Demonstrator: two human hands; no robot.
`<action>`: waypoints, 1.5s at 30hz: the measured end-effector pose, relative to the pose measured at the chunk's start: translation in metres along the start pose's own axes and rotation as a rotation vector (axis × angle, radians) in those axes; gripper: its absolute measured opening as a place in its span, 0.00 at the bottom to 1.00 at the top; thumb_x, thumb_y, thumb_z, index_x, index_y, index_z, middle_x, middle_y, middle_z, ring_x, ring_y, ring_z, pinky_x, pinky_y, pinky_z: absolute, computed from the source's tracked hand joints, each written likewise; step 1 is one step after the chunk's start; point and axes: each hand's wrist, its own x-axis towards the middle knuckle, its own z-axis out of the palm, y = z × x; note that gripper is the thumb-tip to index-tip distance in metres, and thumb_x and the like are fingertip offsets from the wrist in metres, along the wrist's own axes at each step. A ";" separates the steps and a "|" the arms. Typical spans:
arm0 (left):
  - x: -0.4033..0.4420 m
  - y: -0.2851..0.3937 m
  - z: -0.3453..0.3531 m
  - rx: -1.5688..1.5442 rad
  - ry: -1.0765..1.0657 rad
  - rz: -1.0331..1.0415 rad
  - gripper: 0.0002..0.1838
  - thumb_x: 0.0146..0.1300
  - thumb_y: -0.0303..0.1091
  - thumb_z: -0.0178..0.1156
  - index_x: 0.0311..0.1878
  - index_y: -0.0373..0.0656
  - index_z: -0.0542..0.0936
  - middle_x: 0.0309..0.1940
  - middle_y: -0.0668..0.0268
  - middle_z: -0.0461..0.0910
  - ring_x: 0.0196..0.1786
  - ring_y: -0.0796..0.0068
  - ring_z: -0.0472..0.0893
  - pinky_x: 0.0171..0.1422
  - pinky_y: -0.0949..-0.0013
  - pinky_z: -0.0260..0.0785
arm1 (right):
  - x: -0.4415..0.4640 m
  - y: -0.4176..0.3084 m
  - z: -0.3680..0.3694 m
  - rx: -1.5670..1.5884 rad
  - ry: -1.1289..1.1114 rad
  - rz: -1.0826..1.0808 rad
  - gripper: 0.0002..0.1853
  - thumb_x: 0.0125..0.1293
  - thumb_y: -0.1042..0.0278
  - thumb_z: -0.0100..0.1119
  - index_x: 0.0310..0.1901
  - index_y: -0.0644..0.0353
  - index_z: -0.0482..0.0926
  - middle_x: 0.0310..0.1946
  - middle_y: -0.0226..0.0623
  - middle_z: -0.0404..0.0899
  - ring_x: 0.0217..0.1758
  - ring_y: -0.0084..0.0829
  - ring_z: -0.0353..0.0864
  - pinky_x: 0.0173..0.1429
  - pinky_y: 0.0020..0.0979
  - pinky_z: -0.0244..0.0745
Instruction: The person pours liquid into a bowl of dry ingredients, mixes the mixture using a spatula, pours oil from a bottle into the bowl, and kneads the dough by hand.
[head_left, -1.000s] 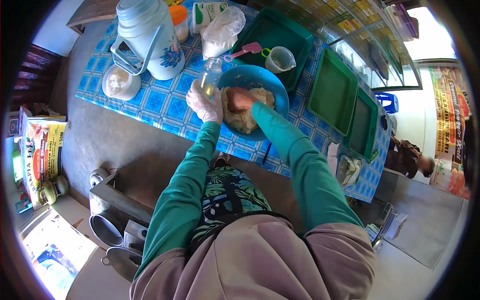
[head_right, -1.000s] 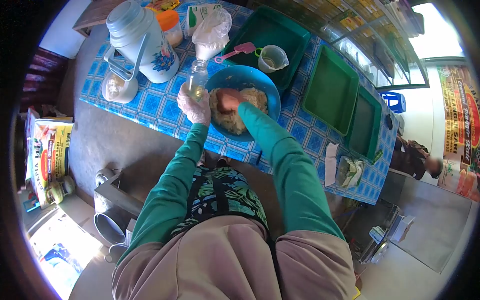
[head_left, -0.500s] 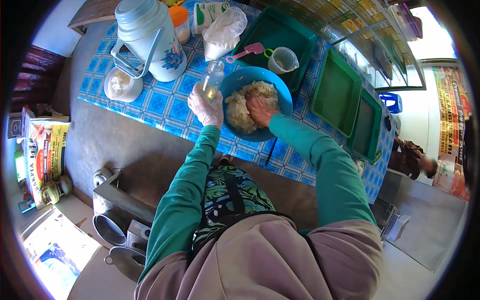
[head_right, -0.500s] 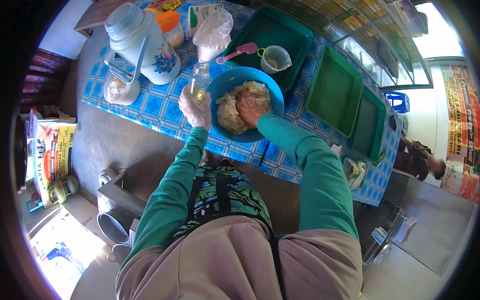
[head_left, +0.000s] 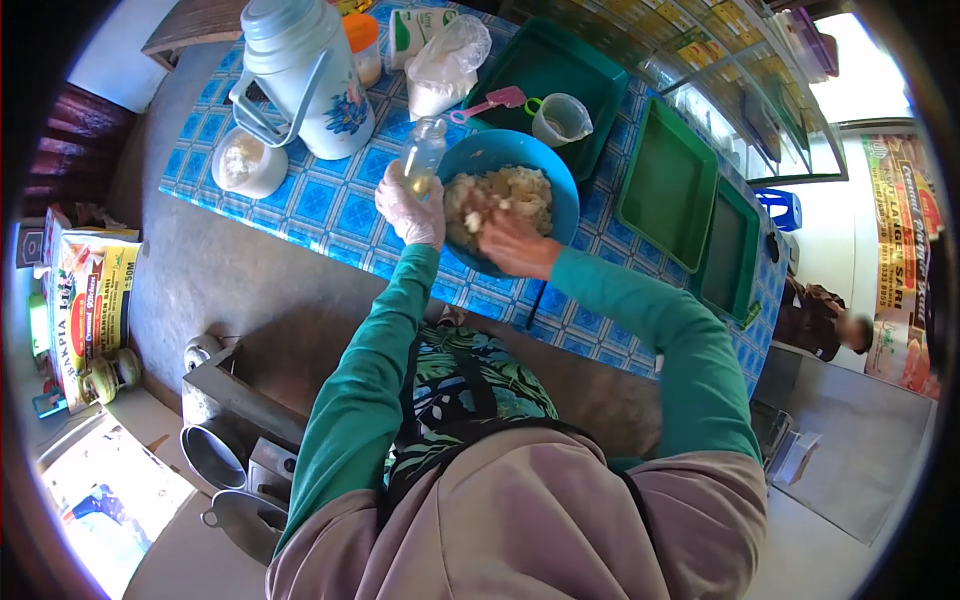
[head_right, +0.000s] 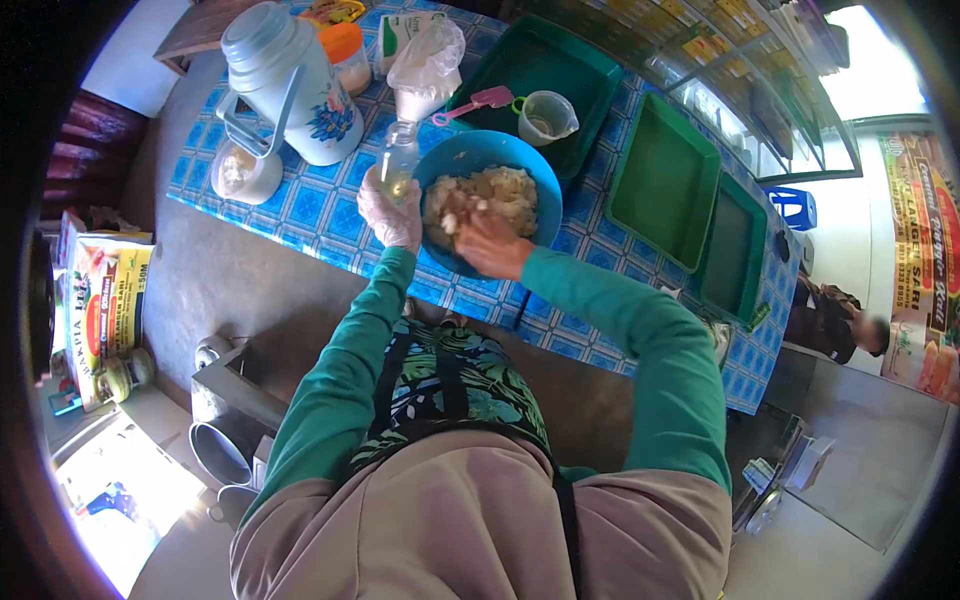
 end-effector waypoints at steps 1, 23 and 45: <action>-0.002 -0.004 0.001 -0.014 0.007 -0.009 0.36 0.41 0.27 0.72 0.58 0.44 0.69 0.45 0.57 0.74 0.51 0.50 0.71 0.58 0.52 0.62 | 0.003 -0.004 0.014 -0.199 0.031 -0.089 0.14 0.54 0.69 0.56 0.40 0.67 0.83 0.47 0.49 0.79 0.53 0.52 0.76 0.58 0.58 0.64; 0.012 -0.004 0.005 -0.080 -0.130 -0.019 0.35 0.44 0.29 0.71 0.59 0.43 0.69 0.46 0.56 0.74 0.52 0.49 0.71 0.58 0.51 0.62 | 0.011 0.035 0.024 0.233 -0.168 0.595 0.26 0.51 0.72 0.61 0.56 0.61 0.74 0.49 0.59 0.73 0.54 0.60 0.71 0.59 0.58 0.68; 0.013 -0.007 0.010 -0.114 -0.132 -0.075 0.37 0.44 0.30 0.72 0.60 0.44 0.68 0.47 0.56 0.74 0.53 0.50 0.70 0.58 0.51 0.61 | -0.019 0.015 0.052 0.198 -0.145 0.477 0.24 0.43 0.65 0.69 0.43 0.69 0.79 0.49 0.62 0.74 0.52 0.58 0.74 0.53 0.52 0.74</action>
